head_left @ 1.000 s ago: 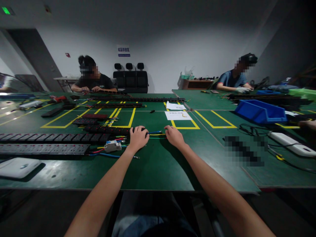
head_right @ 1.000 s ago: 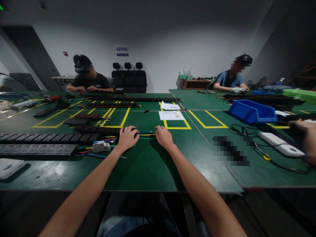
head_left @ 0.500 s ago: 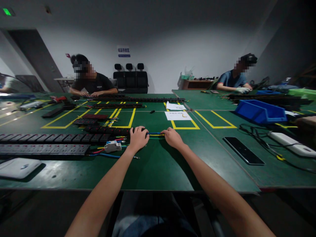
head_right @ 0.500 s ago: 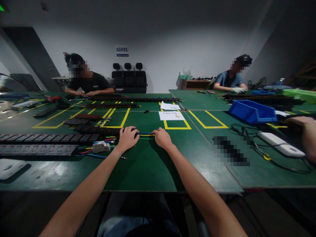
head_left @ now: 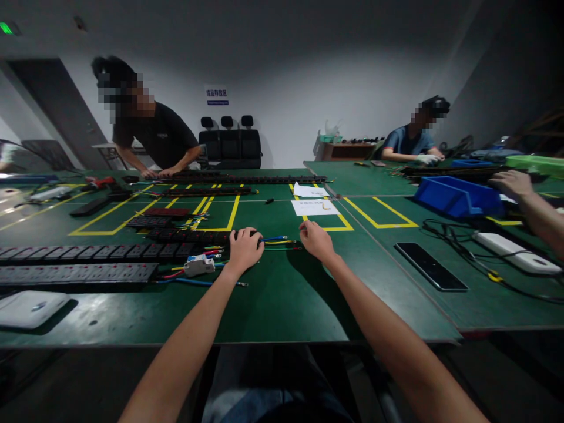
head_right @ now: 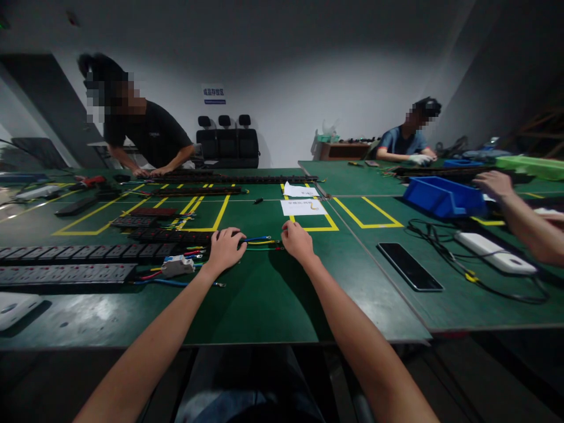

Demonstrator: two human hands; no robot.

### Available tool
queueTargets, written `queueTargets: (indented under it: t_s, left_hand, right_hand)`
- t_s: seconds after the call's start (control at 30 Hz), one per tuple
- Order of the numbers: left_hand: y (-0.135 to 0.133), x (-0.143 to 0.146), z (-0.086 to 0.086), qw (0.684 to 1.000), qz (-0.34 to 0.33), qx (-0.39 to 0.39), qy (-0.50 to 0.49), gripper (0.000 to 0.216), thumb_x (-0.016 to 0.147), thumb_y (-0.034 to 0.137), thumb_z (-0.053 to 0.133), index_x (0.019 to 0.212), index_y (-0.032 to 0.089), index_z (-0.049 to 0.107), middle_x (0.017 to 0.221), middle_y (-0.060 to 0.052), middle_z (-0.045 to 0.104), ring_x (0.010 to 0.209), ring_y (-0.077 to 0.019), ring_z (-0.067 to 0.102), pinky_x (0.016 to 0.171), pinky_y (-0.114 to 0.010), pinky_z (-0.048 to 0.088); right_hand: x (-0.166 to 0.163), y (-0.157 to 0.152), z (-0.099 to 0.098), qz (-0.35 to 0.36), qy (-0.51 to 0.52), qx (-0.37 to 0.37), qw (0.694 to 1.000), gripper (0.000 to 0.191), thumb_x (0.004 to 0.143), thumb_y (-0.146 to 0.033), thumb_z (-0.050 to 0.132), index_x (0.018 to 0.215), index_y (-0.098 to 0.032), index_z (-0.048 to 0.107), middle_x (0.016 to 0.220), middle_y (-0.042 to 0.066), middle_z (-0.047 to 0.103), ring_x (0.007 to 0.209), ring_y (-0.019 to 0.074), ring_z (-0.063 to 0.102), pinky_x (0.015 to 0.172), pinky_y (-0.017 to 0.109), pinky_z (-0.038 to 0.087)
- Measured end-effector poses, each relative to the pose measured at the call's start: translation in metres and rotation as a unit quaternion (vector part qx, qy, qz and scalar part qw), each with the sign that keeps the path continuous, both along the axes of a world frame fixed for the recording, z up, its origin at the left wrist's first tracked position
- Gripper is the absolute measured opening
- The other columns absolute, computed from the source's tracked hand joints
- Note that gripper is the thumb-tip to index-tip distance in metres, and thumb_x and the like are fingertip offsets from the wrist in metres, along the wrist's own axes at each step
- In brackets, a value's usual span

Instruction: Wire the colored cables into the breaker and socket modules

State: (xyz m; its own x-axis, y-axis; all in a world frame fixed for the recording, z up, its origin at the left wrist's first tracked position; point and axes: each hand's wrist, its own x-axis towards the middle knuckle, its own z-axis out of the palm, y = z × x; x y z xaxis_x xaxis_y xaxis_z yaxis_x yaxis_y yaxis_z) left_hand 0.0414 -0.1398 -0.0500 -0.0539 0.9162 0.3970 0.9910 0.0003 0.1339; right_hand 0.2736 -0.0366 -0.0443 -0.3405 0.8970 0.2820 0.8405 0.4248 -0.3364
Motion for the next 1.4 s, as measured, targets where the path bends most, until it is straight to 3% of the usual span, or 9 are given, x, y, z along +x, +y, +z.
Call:
queueTargets:
  t_s: [0.1, 0.3, 0.97, 1.27, 1.4]
  left_hand:
    - [-0.001, 0.001, 0.002, 1.000, 0.003, 0.001, -0.006, 0.025, 0.099, 0.036, 0.053, 0.110, 0.028, 0.074, 0.136, -0.009, 0.065, 0.131, -0.0322, 0.055, 0.118, -0.064, 0.031]
    - [0.001, 0.003, 0.000, 1.000, 0.017, 0.013, -0.013, 0.035, 0.105, 0.039, 0.043, 0.105, 0.029, 0.076, 0.134, -0.008, 0.066, 0.129, -0.0294, 0.056, 0.119, -0.062, 0.030]
    - [0.001, 0.000, 0.000, 1.000, 0.001, -0.003, -0.020, 0.038, 0.106, 0.039, 0.038, 0.110, 0.028, 0.074, 0.135, -0.008, 0.065, 0.130, -0.0302, 0.056, 0.120, -0.063, 0.031]
    - [-0.003, 0.005, 0.010, 0.999, 0.019, -0.034, -0.015, 0.035, 0.105, 0.035, 0.040, 0.118, 0.027, 0.072, 0.138, -0.009, 0.064, 0.133, -0.0288, 0.055, 0.121, -0.062, 0.030]
    - [0.002, 0.003, 0.019, 0.996, 0.025, -0.084, -0.027, 0.038, 0.104, 0.036, 0.039, 0.128, 0.026, 0.067, 0.140, -0.010, 0.064, 0.133, -0.0293, 0.056, 0.119, -0.061, 0.033]
  right_hand:
    - [0.005, 0.002, 0.007, -0.004, -0.028, -0.015, 0.999, 0.029, 0.102, -0.034, 0.046, 0.108, -0.023, 0.073, 0.102, 0.009, 0.075, 0.092, 0.0226, 0.069, 0.069, 0.028, 0.043]
    - [0.009, 0.000, 0.016, 0.022, -0.122, -0.069, 0.990, 0.048, 0.103, -0.049, 0.044, 0.087, -0.022, 0.080, 0.089, 0.012, 0.077, 0.086, 0.0244, 0.073, 0.070, 0.028, 0.046]
    - [0.009, 0.008, -0.003, 0.056, -0.149, -0.103, 0.982, 0.059, 0.105, -0.059, 0.039, 0.093, -0.019, 0.081, 0.097, 0.015, 0.077, 0.092, 0.0270, 0.073, 0.076, 0.032, 0.050]
    - [0.006, 0.005, -0.002, 0.053, -0.180, -0.121, 0.975, 0.070, 0.106, -0.063, 0.029, 0.104, -0.016, 0.081, 0.110, 0.020, 0.076, 0.106, 0.0318, 0.072, 0.087, 0.036, 0.051]
    - [0.006, 0.004, 0.000, 0.052, -0.180, -0.126, 0.974, 0.071, 0.107, -0.062, 0.028, 0.103, -0.015, 0.081, 0.109, 0.020, 0.076, 0.104, 0.0310, 0.073, 0.087, 0.035, 0.051]
